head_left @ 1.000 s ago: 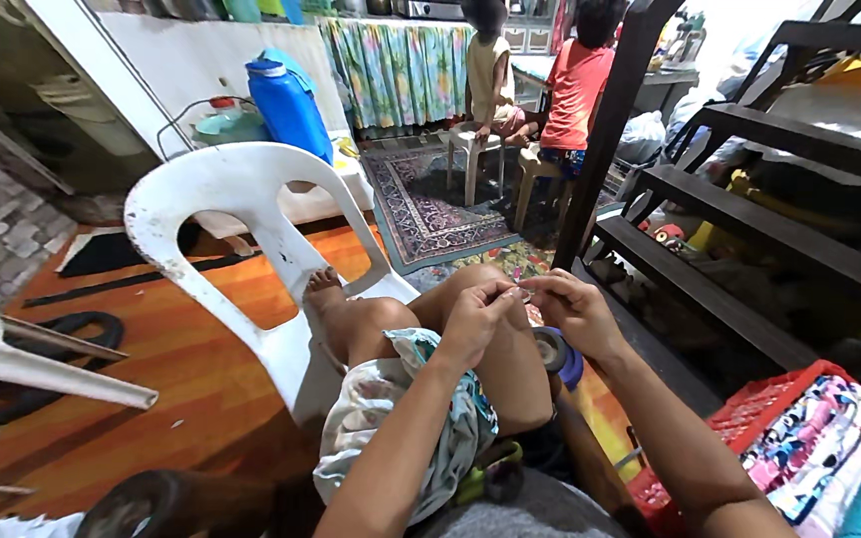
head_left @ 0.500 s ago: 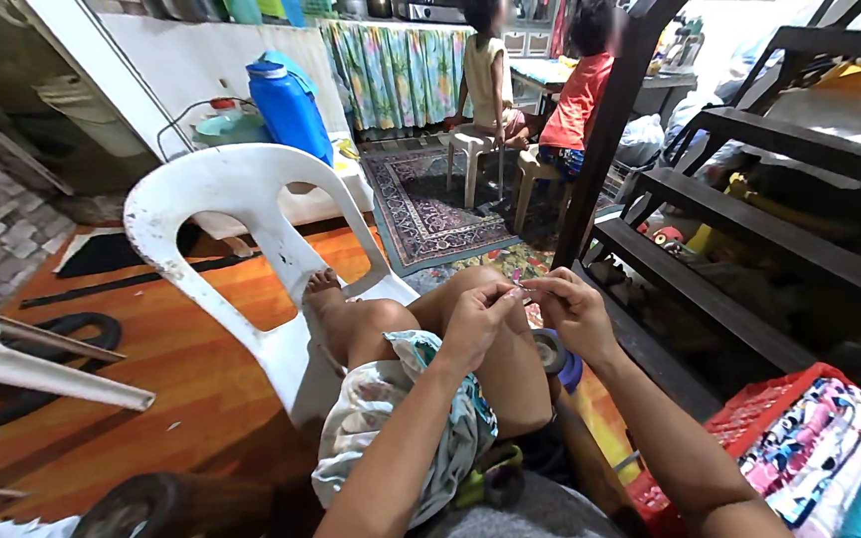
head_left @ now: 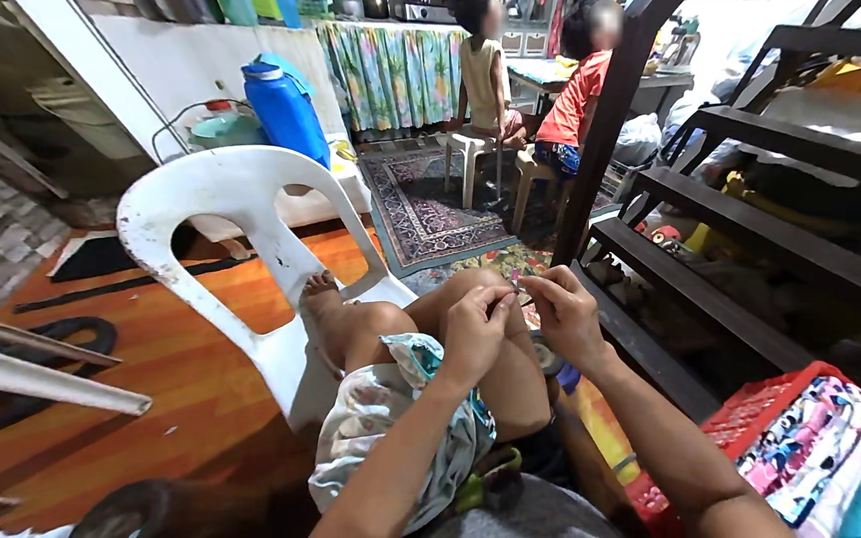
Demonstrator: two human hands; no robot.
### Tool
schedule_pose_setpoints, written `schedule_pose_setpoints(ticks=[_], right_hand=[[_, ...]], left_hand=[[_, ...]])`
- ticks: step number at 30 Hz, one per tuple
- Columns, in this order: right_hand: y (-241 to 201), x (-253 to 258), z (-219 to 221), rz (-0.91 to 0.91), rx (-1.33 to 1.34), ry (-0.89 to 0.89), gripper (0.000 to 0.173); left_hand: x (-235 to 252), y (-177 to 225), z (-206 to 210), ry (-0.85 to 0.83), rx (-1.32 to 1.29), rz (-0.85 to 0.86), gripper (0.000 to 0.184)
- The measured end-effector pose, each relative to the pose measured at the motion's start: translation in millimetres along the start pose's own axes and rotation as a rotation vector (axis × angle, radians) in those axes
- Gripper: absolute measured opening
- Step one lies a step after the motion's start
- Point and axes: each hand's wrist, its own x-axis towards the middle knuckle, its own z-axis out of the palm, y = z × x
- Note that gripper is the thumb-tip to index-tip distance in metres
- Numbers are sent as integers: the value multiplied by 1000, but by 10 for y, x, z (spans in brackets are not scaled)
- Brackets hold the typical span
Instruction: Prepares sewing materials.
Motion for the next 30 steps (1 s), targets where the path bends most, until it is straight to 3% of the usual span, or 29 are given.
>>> schedule_pose_setpoints(ticks=[7,13,18,24,30], right_hand=[[-11,8,-22,-83,-76,-57,22],[-77,19,-67,-146,-41,-83,21],[-144,39,-134,-204,14,-87,21],[-188,73,-177,-271,103,-94,21],[-223,92,-158,-286,206,-53,20]], left_hand=[[-144,-28,15,158,482,527,16],[-115,107,-120,216,534,625,18],[54,218,-355,146,367,507,13],[185,333,-618,-153,97,118,11],[219,284,-658,-249,-193,-121,9]])
